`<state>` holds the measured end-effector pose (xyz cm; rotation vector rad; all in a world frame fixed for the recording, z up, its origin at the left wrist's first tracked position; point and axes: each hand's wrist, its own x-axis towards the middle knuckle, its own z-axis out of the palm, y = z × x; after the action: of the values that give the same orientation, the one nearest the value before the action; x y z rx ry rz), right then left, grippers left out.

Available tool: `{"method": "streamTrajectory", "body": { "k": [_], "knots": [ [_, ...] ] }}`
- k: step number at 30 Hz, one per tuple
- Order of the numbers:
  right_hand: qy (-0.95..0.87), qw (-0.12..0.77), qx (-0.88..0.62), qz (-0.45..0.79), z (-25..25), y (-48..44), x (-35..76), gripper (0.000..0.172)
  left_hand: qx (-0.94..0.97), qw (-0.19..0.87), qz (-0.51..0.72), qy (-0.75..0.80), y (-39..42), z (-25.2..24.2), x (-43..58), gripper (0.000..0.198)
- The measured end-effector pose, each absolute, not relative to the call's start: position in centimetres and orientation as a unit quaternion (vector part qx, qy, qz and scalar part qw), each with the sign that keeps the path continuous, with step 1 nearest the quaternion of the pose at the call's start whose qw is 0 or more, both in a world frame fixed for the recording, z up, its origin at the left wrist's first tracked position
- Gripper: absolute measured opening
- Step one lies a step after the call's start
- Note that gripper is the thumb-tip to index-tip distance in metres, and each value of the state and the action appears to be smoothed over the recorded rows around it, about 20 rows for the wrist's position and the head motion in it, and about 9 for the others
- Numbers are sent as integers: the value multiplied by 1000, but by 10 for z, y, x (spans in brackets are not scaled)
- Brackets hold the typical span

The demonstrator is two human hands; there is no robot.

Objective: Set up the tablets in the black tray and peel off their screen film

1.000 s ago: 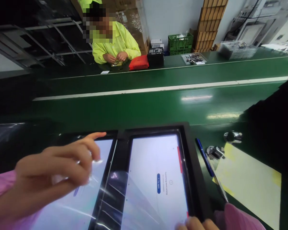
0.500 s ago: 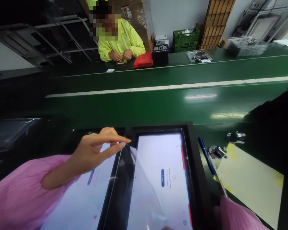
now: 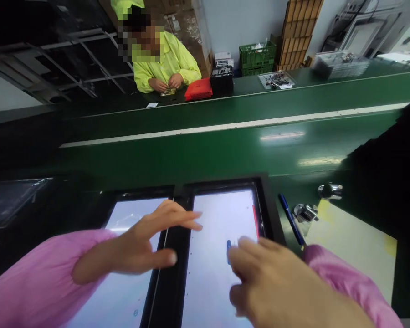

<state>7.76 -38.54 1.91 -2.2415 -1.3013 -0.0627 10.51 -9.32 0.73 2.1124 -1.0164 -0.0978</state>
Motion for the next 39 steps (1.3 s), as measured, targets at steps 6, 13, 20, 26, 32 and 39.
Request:
{"method": "streamTrajectory", "body": {
  "k": [6, 13, 20, 26, 32, 39],
  "knots": [
    [-322, 509, -792, -97, 22, -380, 149, 6, 756, 491, -81, -426, -83, 10, 108, 69],
    [-157, 670, -726, -3, 20, -370, 157, 11, 851, 435, 45, -292, -81, 4, 116, 64],
    [-125, 728, -674, -16, 26, -353, 155, 11, 844, 403, 92, -341, -94, -6, 118, 63],
    [-134, 682, -719, -9, 41, -357, 149, 8, 825, 484, 92, -278, -110, 7, 119, 29],
    [-262, 602, -752, 63, 44, -370, 137, 20, 766, 582, -51, -269, -97, 46, 115, 57],
    [-362, 476, -798, 74, 38, -379, 117, 24, 977, 184, -60, -90, 12, 61, 122, 46]
  ]
}}
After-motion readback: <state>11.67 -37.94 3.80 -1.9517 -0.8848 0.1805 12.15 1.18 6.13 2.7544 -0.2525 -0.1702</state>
